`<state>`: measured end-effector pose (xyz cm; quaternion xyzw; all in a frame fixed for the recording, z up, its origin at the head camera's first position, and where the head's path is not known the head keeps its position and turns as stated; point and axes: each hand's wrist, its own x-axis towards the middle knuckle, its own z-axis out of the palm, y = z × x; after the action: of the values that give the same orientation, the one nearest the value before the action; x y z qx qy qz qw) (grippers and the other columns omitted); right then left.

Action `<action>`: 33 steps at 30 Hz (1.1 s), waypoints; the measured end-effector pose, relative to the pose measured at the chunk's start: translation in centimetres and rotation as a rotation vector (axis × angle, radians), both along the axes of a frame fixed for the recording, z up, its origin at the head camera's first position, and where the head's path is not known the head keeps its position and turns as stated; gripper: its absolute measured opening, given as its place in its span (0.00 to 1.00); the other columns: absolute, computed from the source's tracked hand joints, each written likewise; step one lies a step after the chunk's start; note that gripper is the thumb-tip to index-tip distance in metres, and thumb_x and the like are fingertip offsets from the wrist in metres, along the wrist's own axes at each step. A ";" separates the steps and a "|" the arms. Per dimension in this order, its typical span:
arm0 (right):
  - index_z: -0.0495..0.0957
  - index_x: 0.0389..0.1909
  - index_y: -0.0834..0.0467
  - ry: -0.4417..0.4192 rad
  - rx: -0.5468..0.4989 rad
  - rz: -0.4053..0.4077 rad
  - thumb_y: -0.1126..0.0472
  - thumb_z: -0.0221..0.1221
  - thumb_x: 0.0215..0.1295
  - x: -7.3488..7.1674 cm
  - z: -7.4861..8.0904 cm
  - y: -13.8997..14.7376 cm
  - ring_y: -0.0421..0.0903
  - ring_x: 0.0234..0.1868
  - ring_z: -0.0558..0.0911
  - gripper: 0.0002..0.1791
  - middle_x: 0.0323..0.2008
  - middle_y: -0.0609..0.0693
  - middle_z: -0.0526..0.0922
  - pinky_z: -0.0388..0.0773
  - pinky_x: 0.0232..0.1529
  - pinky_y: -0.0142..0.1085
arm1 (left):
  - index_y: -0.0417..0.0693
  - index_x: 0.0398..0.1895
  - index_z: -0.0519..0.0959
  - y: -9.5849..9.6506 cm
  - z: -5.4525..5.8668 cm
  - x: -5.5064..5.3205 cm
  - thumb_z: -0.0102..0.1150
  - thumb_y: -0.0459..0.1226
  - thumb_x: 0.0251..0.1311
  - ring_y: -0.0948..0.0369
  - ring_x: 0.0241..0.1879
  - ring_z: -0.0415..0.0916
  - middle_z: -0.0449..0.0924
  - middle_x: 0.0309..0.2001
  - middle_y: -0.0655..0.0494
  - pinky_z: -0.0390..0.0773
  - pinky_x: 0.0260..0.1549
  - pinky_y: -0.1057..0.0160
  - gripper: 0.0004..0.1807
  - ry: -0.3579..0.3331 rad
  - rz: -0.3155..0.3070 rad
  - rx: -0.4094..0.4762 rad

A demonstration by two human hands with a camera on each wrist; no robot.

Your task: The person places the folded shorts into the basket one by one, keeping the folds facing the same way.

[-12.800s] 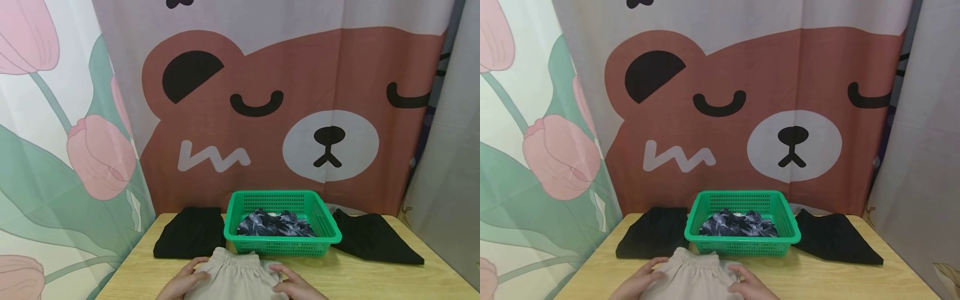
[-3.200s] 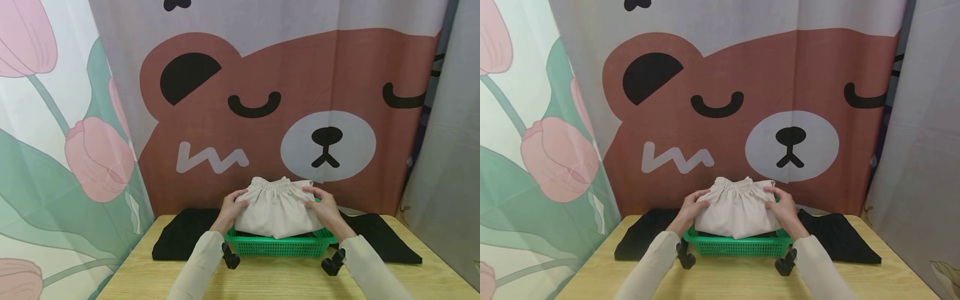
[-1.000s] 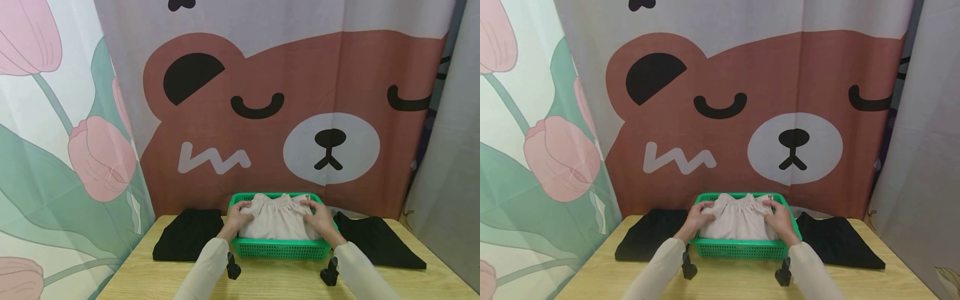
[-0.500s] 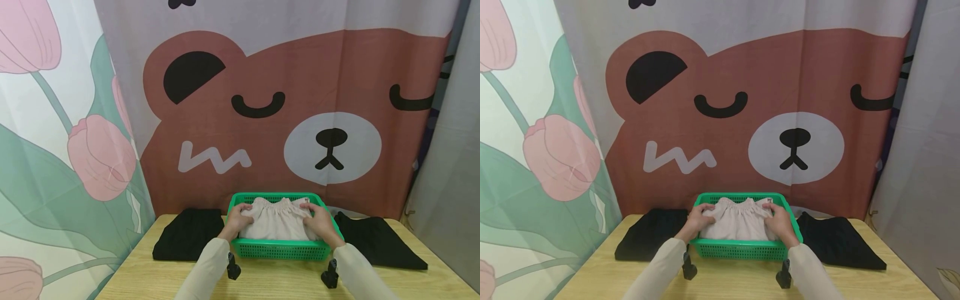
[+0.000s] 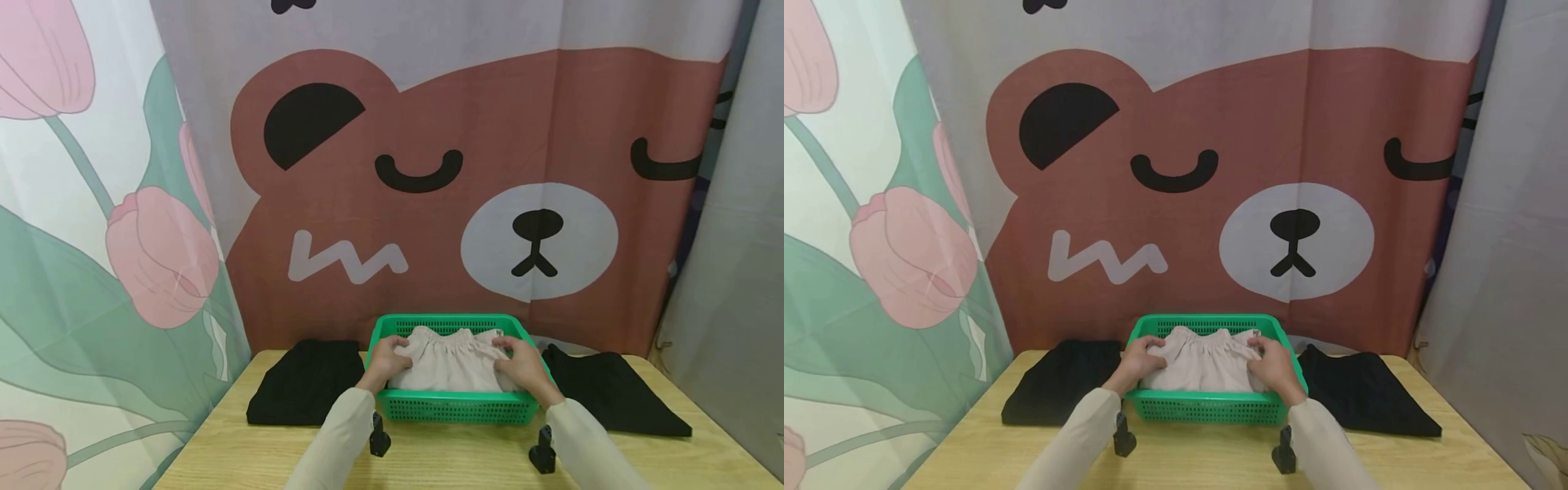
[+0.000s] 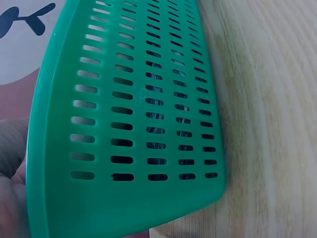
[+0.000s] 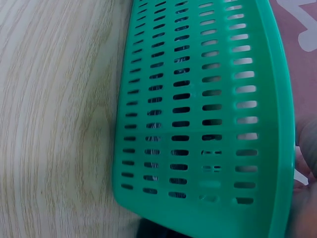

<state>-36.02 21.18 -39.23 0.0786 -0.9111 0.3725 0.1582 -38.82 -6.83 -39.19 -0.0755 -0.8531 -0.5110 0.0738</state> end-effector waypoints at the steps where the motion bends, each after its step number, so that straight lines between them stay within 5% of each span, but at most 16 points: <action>1: 0.77 0.55 0.66 0.000 0.006 0.001 0.69 0.60 0.55 0.0 0.0 0.0 0.61 0.50 0.76 0.23 0.54 0.65 0.77 0.74 0.37 0.48 | 0.40 0.46 0.81 0.0 0.0 0.0 0.66 0.23 0.45 0.52 0.45 0.75 0.78 0.47 0.45 0.77 0.36 0.54 0.21 -0.002 0.006 -0.014; 15: 0.79 0.51 0.69 -0.004 0.072 -0.013 0.71 0.60 0.52 0.2 -0.3 0.1 0.65 0.52 0.76 0.22 0.48 0.66 0.80 0.75 0.45 0.56 | 0.39 0.38 0.78 0.0 0.0 0.5 0.63 0.25 0.48 0.55 0.31 0.70 0.76 0.34 0.48 0.73 0.28 0.58 0.12 0.019 -0.030 -0.191; 29: 0.79 0.47 0.73 -0.004 0.106 -0.018 0.75 0.58 0.49 0.2 -0.2 0.0 0.60 0.43 0.79 0.20 0.41 0.63 0.82 0.77 0.41 0.53 | 0.34 0.43 0.80 0.3 0.0 0.6 0.58 0.28 0.57 0.43 0.50 0.72 0.78 0.45 0.39 0.75 0.44 0.46 0.11 0.027 -0.099 -0.409; 31: 0.79 0.46 0.73 -0.006 0.115 -0.007 0.75 0.57 0.49 0.2 -0.2 0.1 0.56 0.39 0.79 0.20 0.38 0.61 0.82 0.77 0.37 0.50 | 0.34 0.43 0.81 0.3 0.0 0.6 0.58 0.28 0.57 0.45 0.49 0.73 0.78 0.45 0.40 0.76 0.44 0.47 0.11 0.041 -0.103 -0.442; 33: 0.80 0.46 0.73 -0.009 0.126 0.004 0.75 0.56 0.48 0.2 -0.2 0.3 0.52 0.35 0.77 0.20 0.36 0.59 0.82 0.75 0.34 0.47 | 0.36 0.33 0.79 0.3 0.0 0.6 0.57 0.27 0.56 0.52 0.38 0.73 0.76 0.35 0.47 0.75 0.35 0.54 0.03 0.045 -0.116 -0.471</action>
<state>-35.81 21.45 -39.39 0.0885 -0.9332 0.3152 0.1479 -38.18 -6.50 -39.14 -0.1511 -0.9410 -0.2995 0.0437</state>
